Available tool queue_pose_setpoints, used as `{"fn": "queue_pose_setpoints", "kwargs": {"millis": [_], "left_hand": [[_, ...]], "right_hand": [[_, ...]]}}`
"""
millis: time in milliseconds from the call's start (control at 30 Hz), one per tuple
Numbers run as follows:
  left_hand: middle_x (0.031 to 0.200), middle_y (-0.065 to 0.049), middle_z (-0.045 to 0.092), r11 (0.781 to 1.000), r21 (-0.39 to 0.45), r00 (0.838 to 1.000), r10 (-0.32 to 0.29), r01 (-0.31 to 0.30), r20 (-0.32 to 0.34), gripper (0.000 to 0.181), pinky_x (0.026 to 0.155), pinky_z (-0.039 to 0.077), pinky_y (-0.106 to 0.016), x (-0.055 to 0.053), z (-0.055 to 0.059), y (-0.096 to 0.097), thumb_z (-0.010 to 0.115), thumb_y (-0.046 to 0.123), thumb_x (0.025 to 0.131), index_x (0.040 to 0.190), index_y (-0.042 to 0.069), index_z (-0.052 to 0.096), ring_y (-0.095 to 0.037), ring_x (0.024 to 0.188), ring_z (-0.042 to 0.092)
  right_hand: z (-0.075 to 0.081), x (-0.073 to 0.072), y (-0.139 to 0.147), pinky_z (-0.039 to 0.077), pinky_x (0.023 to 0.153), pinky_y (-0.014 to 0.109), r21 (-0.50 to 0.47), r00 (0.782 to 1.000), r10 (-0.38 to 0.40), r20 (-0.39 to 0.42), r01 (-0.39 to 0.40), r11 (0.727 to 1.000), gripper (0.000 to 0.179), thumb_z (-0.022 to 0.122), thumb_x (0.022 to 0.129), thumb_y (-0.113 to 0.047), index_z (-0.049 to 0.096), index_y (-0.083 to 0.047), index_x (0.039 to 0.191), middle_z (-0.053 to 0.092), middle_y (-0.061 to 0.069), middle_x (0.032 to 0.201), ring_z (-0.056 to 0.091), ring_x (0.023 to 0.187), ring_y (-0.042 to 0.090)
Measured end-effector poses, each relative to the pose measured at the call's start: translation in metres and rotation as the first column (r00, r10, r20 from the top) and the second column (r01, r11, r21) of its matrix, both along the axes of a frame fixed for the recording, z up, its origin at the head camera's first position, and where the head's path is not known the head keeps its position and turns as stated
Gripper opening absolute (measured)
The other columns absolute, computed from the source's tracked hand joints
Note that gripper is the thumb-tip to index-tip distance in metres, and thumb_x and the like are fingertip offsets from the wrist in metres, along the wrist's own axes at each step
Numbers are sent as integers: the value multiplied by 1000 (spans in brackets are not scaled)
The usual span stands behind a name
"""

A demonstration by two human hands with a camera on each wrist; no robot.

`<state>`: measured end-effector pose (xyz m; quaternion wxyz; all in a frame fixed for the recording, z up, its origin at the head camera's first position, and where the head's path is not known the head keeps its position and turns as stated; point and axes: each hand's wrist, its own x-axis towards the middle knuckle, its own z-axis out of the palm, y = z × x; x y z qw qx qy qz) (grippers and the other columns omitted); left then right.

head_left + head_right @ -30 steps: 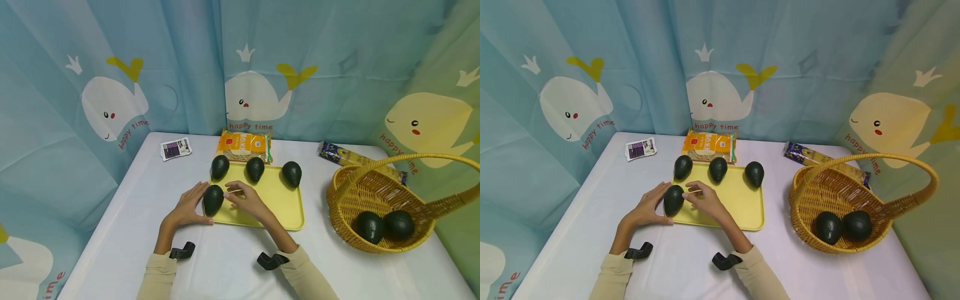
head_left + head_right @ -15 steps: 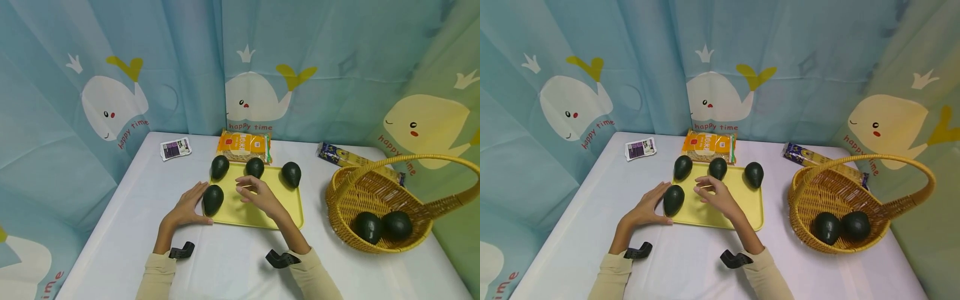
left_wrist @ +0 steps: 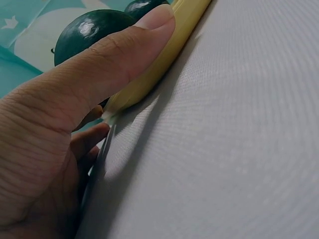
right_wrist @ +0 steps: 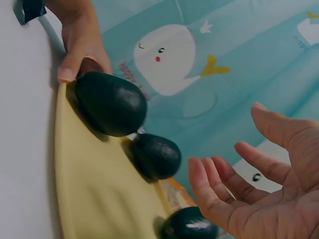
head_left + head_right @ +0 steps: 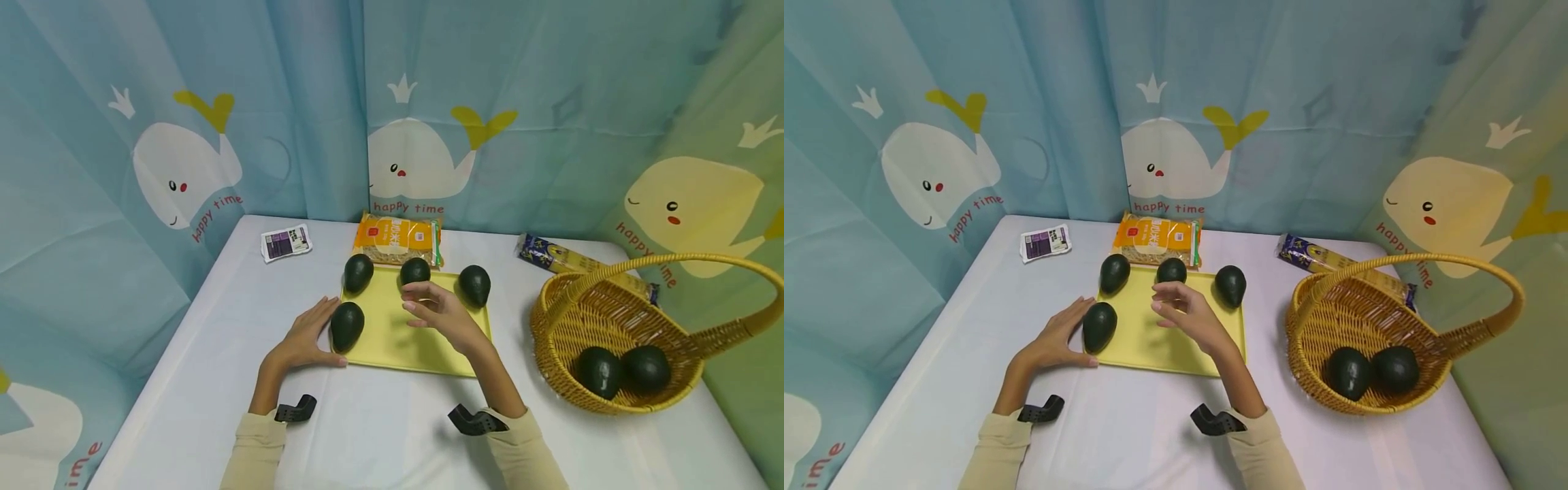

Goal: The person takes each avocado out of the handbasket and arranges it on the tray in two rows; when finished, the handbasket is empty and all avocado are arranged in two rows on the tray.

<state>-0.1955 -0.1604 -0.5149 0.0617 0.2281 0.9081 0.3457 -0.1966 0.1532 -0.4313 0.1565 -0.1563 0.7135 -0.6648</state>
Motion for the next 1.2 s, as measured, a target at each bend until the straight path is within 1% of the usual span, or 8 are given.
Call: {"fn": "queue_pose_setpoints", "kwargs": {"millis": [267, 500, 633, 767, 833, 967, 1100, 1200], "left_hand": [[162, -12, 24, 1000, -18, 1000, 13, -13, 2, 121, 118, 17, -60, 0, -1, 0, 85, 57, 60, 156, 12, 25, -34, 152, 15], [162, -12, 24, 1000, 9, 1000, 6, -6, 5, 120, 117, 17, -62, 1, -1, 0, 85, 55, 60, 155, 11, 26, -35, 152, 14], [162, -11, 24, 1000, -3, 1000, 7, -7, 2, 121, 117, 17, -61, 1, -2, 0, 85, 56, 60, 156, 13, 26, -34, 152, 14], [163, -10, 24, 1000, 1, 1000, 8, -8, -6, 121, 117, 16, -61, 1, -3, 0, 85, 56, 59, 156, 14, 25, -33, 152, 13], [163, -11, 24, 1000, 9, 1000, 7, -7, -9, 121, 117, 16, -62, 1, -2, 0, 85, 56, 59, 156, 13, 26, -34, 152, 13], [163, -10, 23, 1000, 6, 1000, 6, -6, -14, 121, 117, 16, -62, 0, -3, 0, 85, 56, 60, 156, 13, 25, -33, 152, 13], [163, -10, 23, 1000, -1, 1000, 8, -8, -17, 120, 117, 17, -61, -1, -6, 0, 85, 56, 60, 156, 13, 26, -33, 152, 14], [163, -9, 23, 1000, -4, 1000, 11, -11, -15, 120, 117, 17, -60, -1, -8, 0, 85, 55, 60, 156, 14, 26, -32, 152, 13]], "right_hand": [[19, 9, 29, 54, 90, 51, 23, 997, 47, -65, -46, 999, 46, 62, 97, -16, 48, 1, 137, 50, 27, 134, 61, 116, 22], [36, 23, 62, 57, 87, 42, 61, 970, 142, -198, -132, 989, 40, 57, 97, -3, 47, 4, 135, 51, 24, 134, 58, 120, 36], [43, 31, 82, 57, 89, 39, 83, 954, 197, -226, -182, 980, 42, 56, 96, 1, 47, 2, 137, 53, 16, 134, 57, 121, 29], [48, 37, 101, 56, 89, 40, 100, 931, 269, -248, -251, 963, 43, 53, 96, 7, 44, 5, 138, 53, 17, 133, 56, 122, 28], [49, 40, 110, 56, 89, 40, 124, 912, 316, -263, -293, 948, 44, 52, 95, 10, 42, 8, 138, 54, 16, 132, 55, 122, 28], [52, 45, 128, 55, 91, 33, 180, 892, 388, -233, -353, 918, 46, 51, 94, 13, 42, 8, 138, 56, 9, 134, 55, 123, 24], [53, 50, 148, 55, 92, 32, 149, 873, 451, -187, -428, 891, 47, 47, 93, 18, 40, 10, 139, 52, 13, 138, 56, 124, 20], [51, 51, 162, 55, 93, 37, 90, 842, 492, -220, -485, 870, 51, 43, 90, 24, 35, 16, 139, 47, 22, 139, 54, 126, 23]]}}
